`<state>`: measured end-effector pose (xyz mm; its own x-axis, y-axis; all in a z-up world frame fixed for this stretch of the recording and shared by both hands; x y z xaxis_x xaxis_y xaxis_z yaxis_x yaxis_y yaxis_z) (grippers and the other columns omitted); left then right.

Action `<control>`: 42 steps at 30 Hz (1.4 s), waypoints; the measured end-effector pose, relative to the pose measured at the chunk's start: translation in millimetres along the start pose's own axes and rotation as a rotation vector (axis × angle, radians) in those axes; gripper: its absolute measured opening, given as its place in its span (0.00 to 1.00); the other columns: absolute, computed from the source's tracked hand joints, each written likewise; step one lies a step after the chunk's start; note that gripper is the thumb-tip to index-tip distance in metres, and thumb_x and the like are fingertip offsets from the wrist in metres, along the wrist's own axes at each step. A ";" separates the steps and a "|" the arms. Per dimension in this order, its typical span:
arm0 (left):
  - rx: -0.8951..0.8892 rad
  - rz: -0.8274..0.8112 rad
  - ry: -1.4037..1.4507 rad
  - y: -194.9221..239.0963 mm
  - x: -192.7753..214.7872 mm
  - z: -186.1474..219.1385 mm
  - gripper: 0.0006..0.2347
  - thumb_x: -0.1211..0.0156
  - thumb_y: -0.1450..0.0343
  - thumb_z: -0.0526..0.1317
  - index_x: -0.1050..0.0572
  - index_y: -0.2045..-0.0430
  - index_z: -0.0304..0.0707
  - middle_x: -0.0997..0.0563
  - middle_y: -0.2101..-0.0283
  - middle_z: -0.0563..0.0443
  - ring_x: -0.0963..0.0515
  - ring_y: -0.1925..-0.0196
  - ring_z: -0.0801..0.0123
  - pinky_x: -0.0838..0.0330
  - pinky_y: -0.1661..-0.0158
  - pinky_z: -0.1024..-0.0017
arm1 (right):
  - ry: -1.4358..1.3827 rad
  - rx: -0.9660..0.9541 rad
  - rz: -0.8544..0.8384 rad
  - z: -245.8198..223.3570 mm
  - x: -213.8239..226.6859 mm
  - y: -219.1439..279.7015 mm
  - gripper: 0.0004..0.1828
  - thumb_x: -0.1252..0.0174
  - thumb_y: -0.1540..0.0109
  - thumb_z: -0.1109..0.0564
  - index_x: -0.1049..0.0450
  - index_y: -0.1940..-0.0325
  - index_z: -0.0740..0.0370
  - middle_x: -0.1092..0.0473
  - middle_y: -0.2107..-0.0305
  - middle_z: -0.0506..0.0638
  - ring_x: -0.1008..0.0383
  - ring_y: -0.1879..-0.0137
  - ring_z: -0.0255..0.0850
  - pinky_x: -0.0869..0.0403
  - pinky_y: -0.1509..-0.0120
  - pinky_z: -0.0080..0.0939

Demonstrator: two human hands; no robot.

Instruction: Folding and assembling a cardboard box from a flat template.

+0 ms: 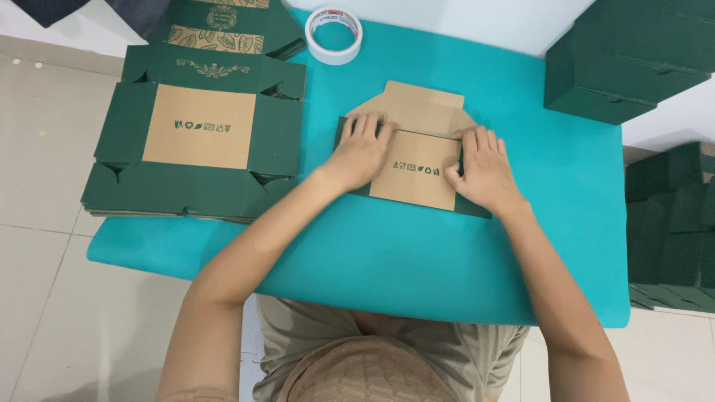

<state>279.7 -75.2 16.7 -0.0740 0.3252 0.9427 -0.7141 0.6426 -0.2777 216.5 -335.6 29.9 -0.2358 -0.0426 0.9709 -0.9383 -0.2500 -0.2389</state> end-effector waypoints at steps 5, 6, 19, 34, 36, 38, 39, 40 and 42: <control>0.042 -0.090 0.002 10.0 4.6 24.0 0.20 0.62 0.24 0.39 0.42 0.37 0.28 0.48 0.32 0.29 0.50 0.27 0.44 0.62 0.34 0.33 | -0.064 0.081 0.119 -20.9 12.9 7.4 0.29 0.55 0.43 0.56 0.40 0.37 0.62 0.43 0.48 0.54 0.42 0.38 0.50 0.40 0.37 0.46; 0.049 -0.143 -0.014 12.1 11.8 29.2 0.25 0.62 0.24 0.44 0.46 0.34 0.24 0.51 0.29 0.27 0.56 0.24 0.44 0.69 0.34 0.33 | -0.180 0.106 0.112 -28.6 21.6 7.2 0.29 0.57 0.40 0.60 0.43 0.33 0.66 0.43 0.42 0.58 0.44 0.31 0.55 0.42 0.28 0.49; 0.032 -0.028 -0.094 22.6 -1.3 35.9 0.31 0.65 0.24 0.52 0.53 0.31 0.22 0.58 0.27 0.27 0.62 0.24 0.40 0.72 0.36 0.29 | -0.159 0.225 -0.150 -69.6 21.1 27.1 0.33 0.72 0.29 0.44 0.58 0.22 0.59 0.61 0.25 0.54 0.66 0.20 0.50 0.66 0.20 0.53; -0.033 0.109 -0.345 31.6 -18.7 53.5 0.21 0.56 0.24 0.46 0.35 0.38 0.34 0.35 0.42 0.41 0.35 0.41 0.58 0.43 0.42 0.55 | 0.203 -0.031 0.098 -60.7 19.4 64.1 0.30 0.56 0.34 0.34 0.32 0.32 0.43 0.40 0.59 0.46 0.37 0.53 0.46 0.37 0.51 0.47; -0.072 0.210 -0.262 32.3 -24.2 56.3 0.18 0.54 0.25 0.42 0.32 0.41 0.34 0.35 0.43 0.39 0.33 0.43 0.54 0.41 0.44 0.51 | 0.114 -0.054 0.111 -71.8 19.1 80.2 0.28 0.50 0.36 0.38 0.29 0.36 0.51 0.40 0.61 0.47 0.37 0.55 0.46 0.36 0.55 0.46; -0.092 0.191 -0.248 35.9 -22.5 61.4 0.18 0.52 0.25 0.42 0.32 0.41 0.36 0.34 0.43 0.40 0.33 0.41 0.53 0.41 0.44 0.48 | 0.088 -0.071 0.101 -90.3 31.3 93.7 0.26 0.50 0.35 0.44 0.29 0.36 0.57 0.39 0.61 0.50 0.36 0.57 0.47 0.36 0.54 0.46; -0.104 0.170 -0.238 38.0 -21.6 63.6 0.19 0.50 0.26 0.42 0.32 0.41 0.38 0.34 0.43 0.41 0.33 0.39 0.53 0.41 0.44 0.45 | 0.058 -0.083 0.090 -99.8 37.2 100.1 0.25 0.49 0.34 0.49 0.30 0.36 0.62 0.38 0.61 0.53 0.35 0.59 0.48 0.36 0.53 0.46; -0.108 0.169 -0.236 39.6 -20.7 67.3 0.19 0.50 0.26 0.42 0.32 0.41 0.38 0.34 0.43 0.41 0.33 0.39 0.53 0.41 0.44 0.45 | 0.059 -0.086 0.090 -106.2 40.9 104.3 0.25 0.49 0.34 0.49 0.30 0.36 0.62 0.38 0.61 0.53 0.35 0.59 0.48 0.36 0.53 0.46; -0.110 0.084 -0.131 43.2 -19.1 73.2 0.18 0.59 0.23 0.40 0.36 0.38 0.36 0.37 0.40 0.39 0.36 0.34 0.48 0.42 0.41 0.38 | -0.070 -0.167 -0.003 -118.7 47.0 111.5 0.25 0.47 0.35 0.50 0.31 0.37 0.67 0.37 0.57 0.56 0.33 0.55 0.50 0.35 0.49 0.46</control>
<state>199.3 -104.5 0.3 -0.2253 0.2921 0.9295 -0.6216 0.6915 -0.3680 70.7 -250.7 46.7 -0.2206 -0.1111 0.9690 -0.9692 -0.0867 -0.2306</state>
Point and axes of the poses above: each hand's wrist, its own y-axis away from the middle knuckle, its own x-axis out of the back of the hand, z = x × y, the point moved 1 cm from there along -y, towards the middle knuckle
